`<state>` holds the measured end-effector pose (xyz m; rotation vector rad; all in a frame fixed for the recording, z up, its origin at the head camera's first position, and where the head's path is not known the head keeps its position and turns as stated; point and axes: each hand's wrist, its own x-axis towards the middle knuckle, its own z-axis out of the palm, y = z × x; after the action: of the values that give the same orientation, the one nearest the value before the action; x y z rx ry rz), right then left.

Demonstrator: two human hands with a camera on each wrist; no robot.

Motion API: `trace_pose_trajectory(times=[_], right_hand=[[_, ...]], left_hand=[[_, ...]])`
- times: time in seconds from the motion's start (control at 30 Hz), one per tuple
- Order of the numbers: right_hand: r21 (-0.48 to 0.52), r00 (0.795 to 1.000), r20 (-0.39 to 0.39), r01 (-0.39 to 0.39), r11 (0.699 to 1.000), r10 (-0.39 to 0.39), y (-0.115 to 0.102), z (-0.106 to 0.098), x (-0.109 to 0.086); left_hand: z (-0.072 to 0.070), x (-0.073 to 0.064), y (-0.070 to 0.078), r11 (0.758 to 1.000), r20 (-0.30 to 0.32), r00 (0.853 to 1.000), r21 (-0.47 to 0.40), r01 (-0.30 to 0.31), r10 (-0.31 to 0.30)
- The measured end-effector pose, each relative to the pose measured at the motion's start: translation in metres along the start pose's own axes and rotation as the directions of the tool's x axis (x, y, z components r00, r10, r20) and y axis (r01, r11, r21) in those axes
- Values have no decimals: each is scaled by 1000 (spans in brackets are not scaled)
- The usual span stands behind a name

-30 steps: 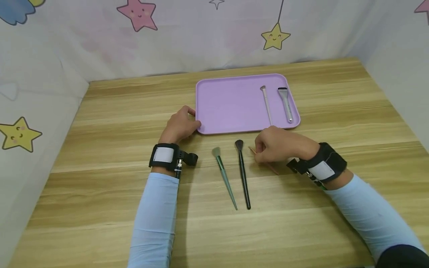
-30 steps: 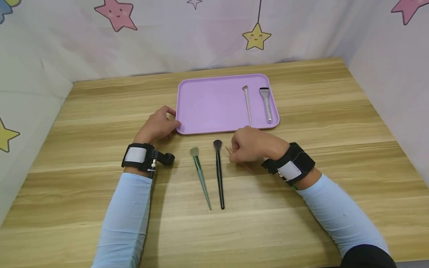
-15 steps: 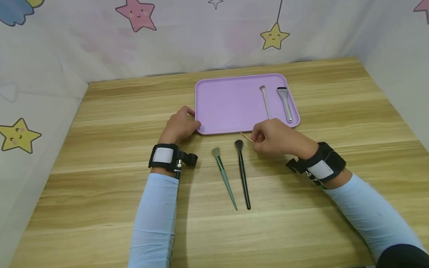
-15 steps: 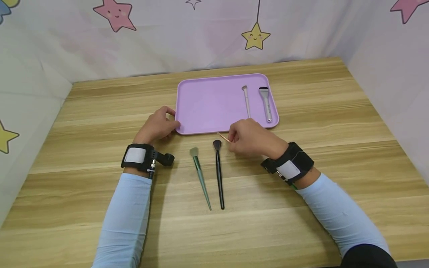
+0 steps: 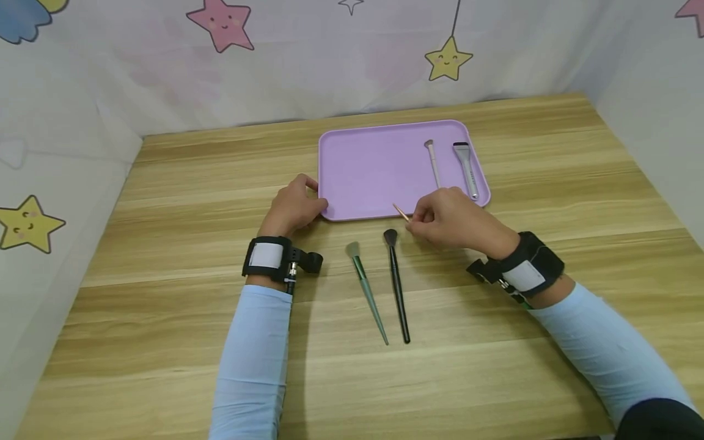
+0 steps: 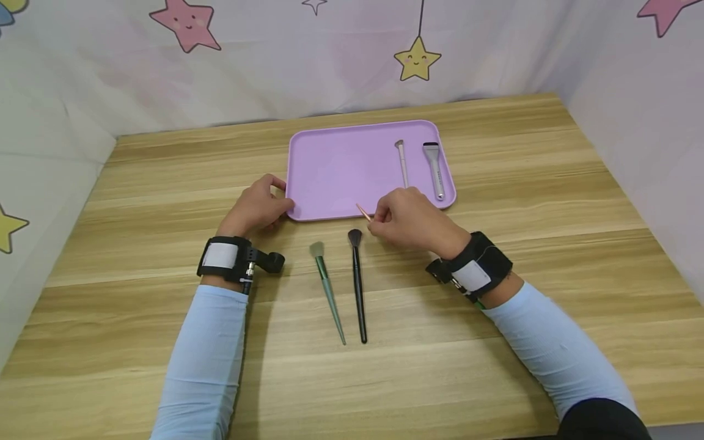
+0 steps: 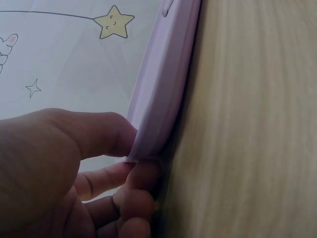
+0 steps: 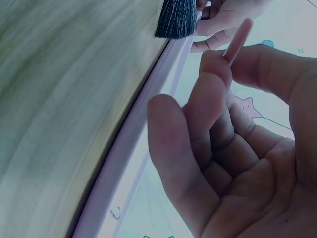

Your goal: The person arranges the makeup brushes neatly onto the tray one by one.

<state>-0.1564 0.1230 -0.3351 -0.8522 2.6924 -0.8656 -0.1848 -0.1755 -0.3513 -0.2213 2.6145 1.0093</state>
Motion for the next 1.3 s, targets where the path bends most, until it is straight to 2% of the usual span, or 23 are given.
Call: trace_pose_trajectory(times=[0.4,0.57,0.7,0.83,1.03,1.3], right_hand=[[2,999,-41,-4,1000,4,1,-2,0],[27,998,-51,-46,999,47,3,-2,2],[99,994,-33,-100,990,104,3,-4,4],[120,988,-21,-147,982,151,4,-6,4],[110,991,-31,-127,986,131,7,-8,5],[258,989,-8,-138,956,144,9,-1,17]], left_hand=[[1,-1,1,1000,-5,1000,9,-9,9],[1,-1,2,1000,-7,1000,18,-10,10],[2,0,0,999,-14,1000,31,-15,15],[3,1,0,999,-8,1000,33,-18,19],[6,3,3,999,-2,1000,24,-27,27],[5,1,-4,998,-12,1000,57,-12,13]])
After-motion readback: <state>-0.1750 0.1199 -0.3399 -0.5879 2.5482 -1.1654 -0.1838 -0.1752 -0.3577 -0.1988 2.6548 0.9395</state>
